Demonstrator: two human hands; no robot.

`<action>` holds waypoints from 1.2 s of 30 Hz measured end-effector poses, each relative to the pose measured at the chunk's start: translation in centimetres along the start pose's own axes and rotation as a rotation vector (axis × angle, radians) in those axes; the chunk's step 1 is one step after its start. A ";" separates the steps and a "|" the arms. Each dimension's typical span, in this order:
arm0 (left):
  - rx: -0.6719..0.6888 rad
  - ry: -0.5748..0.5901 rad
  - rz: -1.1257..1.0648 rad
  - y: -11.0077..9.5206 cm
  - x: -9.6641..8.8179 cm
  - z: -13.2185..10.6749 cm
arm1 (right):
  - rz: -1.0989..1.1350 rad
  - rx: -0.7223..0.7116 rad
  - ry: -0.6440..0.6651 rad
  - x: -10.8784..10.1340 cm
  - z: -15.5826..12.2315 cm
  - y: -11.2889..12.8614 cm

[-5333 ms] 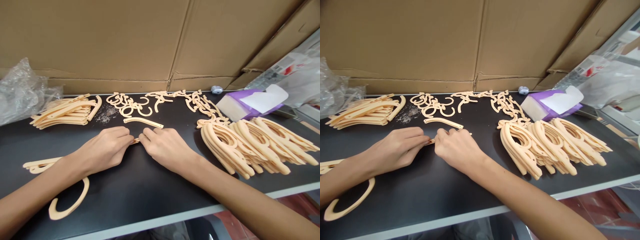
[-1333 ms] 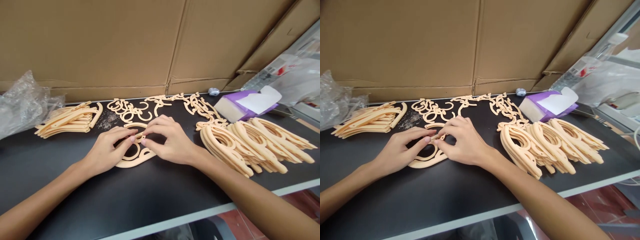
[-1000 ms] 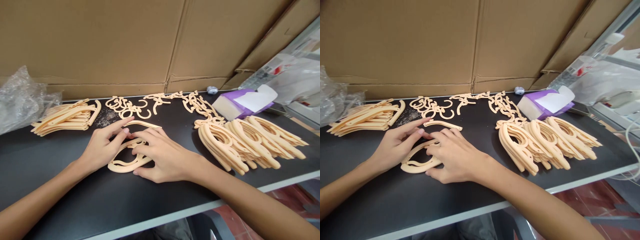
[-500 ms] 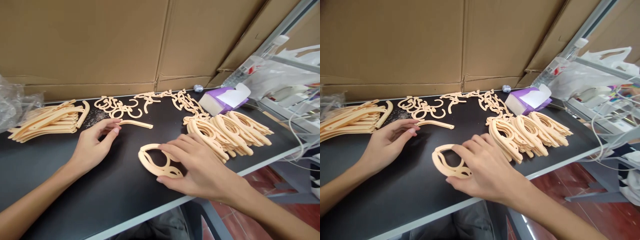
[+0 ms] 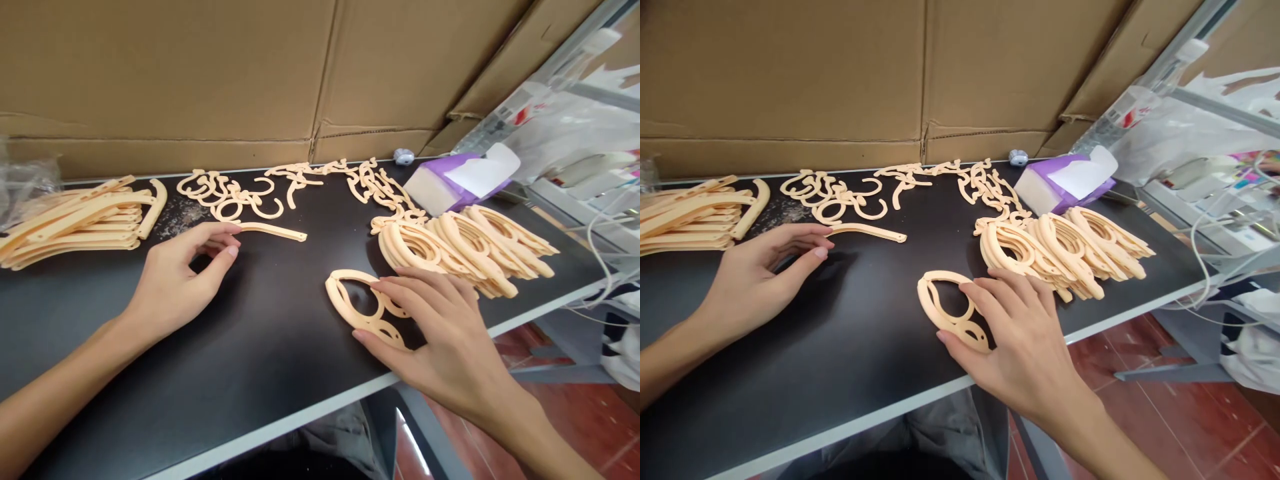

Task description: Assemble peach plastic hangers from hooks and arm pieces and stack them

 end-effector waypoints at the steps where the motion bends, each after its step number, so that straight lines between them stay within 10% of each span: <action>1: 0.010 0.001 0.003 -0.1 0.0 0.0 | -0.020 0.015 -0.005 0.0 0.0 -0.2; 16: 0.002 0.019 0.054 0.1 0.1 0.0 | -0.247 0.138 -0.166 -5.4 1.7 -5.1; 36: 0.030 0.048 0.159 -0.6 0.3 0.1 | -0.264 0.120 -0.162 -4.0 2.4 -6.0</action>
Point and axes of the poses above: each hand's wrist, its own z-axis towards the middle knuckle, its own x-axis out of the palm, y = z × x, the point moved 9 cm from there along z, towards the middle knuckle
